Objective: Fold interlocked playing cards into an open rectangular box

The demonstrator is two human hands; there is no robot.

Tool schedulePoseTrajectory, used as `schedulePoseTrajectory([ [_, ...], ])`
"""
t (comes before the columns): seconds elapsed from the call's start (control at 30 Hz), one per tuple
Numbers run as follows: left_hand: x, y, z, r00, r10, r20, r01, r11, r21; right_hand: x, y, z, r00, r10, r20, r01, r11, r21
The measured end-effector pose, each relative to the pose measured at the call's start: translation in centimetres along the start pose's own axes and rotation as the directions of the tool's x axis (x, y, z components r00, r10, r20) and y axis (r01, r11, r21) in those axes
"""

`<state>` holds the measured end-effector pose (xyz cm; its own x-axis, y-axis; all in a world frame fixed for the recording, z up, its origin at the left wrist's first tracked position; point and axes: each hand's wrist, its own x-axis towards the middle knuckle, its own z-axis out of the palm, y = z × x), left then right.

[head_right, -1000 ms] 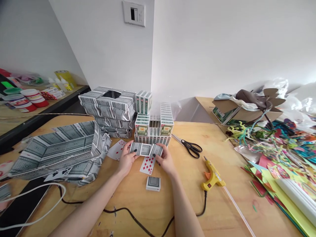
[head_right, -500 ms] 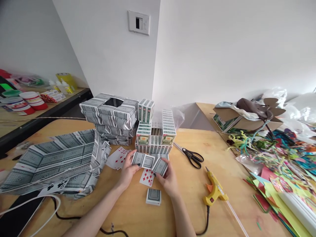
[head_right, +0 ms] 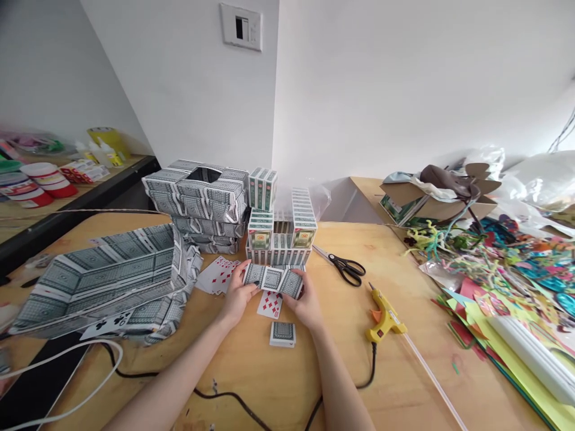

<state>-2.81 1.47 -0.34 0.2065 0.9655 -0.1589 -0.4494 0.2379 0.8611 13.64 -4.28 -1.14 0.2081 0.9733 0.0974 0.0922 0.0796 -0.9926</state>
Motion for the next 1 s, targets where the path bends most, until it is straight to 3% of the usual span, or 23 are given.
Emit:
schedulePoseTrajectory([
  [0.4, 0.2, 0.0, 0.0, 0.997, 0.051, -0.058, -0.052, 0.999, -0.006, 0.1, 0.0, 0.2, 0.995, -0.083, -0.049, 0.077, 0.991, -0.109],
  [0.73, 0.3, 0.4, 0.2, 0.998, 0.023, 0.053, -0.022, 1.0, -0.021, 1.0, 0.4, 0.2, 0.996, -0.08, -0.038, 0.077, 0.994, -0.083],
  [0.8, 0.4, 0.4, 0.1, 0.998, 0.015, 0.066, -0.017, 0.999, 0.028, 1.0, 0.3, 0.3, 0.995, -0.093, -0.031, 0.09, 0.993, -0.07],
  [1.0, 1.1, 0.8, -0.9, 0.995, 0.091, -0.027, -0.079, 0.949, 0.304, 1.0, 0.0, 0.8, 0.995, -0.082, 0.065, 0.086, 0.994, -0.069],
])
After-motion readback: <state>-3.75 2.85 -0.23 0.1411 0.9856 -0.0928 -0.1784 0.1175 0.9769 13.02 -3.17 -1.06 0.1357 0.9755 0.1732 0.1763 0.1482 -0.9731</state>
